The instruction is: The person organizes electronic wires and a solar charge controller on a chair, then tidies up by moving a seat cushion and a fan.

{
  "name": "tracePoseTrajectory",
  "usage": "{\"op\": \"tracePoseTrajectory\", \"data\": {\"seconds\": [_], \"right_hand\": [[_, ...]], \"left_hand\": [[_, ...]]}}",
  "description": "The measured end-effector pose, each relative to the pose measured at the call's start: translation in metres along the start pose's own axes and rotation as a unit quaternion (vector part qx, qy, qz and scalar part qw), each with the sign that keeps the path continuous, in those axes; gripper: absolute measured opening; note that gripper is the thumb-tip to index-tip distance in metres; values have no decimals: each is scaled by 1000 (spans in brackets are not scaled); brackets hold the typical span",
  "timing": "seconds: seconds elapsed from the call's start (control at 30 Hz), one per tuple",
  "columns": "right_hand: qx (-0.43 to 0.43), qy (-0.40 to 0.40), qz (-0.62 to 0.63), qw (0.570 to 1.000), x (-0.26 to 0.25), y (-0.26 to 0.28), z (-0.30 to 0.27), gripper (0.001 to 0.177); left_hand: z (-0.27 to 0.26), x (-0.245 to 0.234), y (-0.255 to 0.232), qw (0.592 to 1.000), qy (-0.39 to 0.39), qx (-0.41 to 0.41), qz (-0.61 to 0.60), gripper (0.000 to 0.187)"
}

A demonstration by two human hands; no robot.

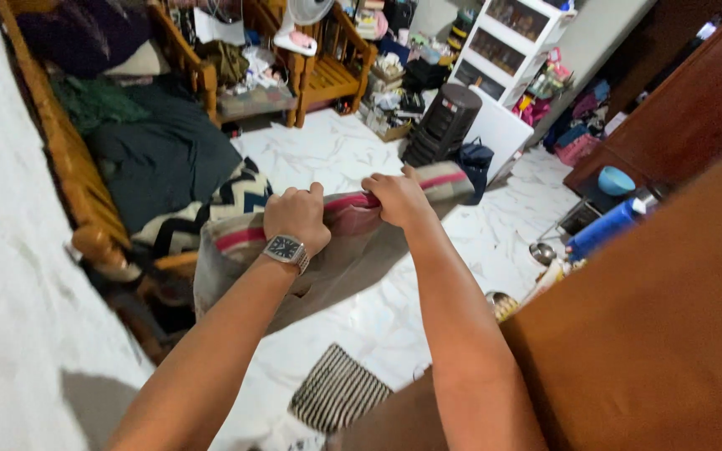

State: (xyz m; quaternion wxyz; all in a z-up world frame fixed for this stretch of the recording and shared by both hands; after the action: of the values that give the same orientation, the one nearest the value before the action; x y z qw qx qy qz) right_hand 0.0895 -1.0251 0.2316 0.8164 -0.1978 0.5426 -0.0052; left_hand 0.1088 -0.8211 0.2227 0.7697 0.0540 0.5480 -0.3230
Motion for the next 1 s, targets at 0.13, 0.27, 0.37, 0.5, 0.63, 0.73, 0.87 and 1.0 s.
{"op": "tracePoseTrajectory", "data": {"seconds": [0.13, 0.27, 0.37, 0.5, 0.63, 0.73, 0.87, 1.0], "right_hand": [[46, -16, -4, 999, 19, -48, 23, 50], [101, 2, -11, 995, 65, -116, 46, 45], [129, 72, -29, 989, 96, -182, 65, 47], [151, 86, 23, 985, 114, -230, 65, 41], [186, 65, 57, 979, 95, -261, 56, 37], [185, 53, 14, 981, 93, -290, 54, 41], [208, 80, 30, 974, 107, -342, 58, 56], [157, 53, 39, 985, 143, -404, 87, 91]], "left_hand": [[75, 17, -3, 999, -26, 41, 13, 25], [150, 42, -17, 995, -1, 93, 19, 24], [214, 50, -39, 989, 11, 145, -18, 22], [272, 81, -62, 983, 102, 152, 14, 25], [318, 98, -92, 976, 83, 200, 6, 25], [355, 117, -111, 973, 50, 226, -9, 21], [421, 167, -128, 976, 69, 205, -10, 21], [486, 203, -150, 974, 11, 220, -46, 22]]}}
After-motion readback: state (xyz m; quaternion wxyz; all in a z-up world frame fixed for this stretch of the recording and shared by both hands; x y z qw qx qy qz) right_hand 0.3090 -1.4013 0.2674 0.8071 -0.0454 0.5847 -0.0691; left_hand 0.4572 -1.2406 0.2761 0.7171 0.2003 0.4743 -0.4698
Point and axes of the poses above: each hand's wrist, its own z-axis towards the middle knuckle, its own x-axis out of the palm, y = z × x, the point moved 4 cm from there along z, towards the middle knuckle, and after that the axes turned 4 degrees about -x, right-handed, at the moved point
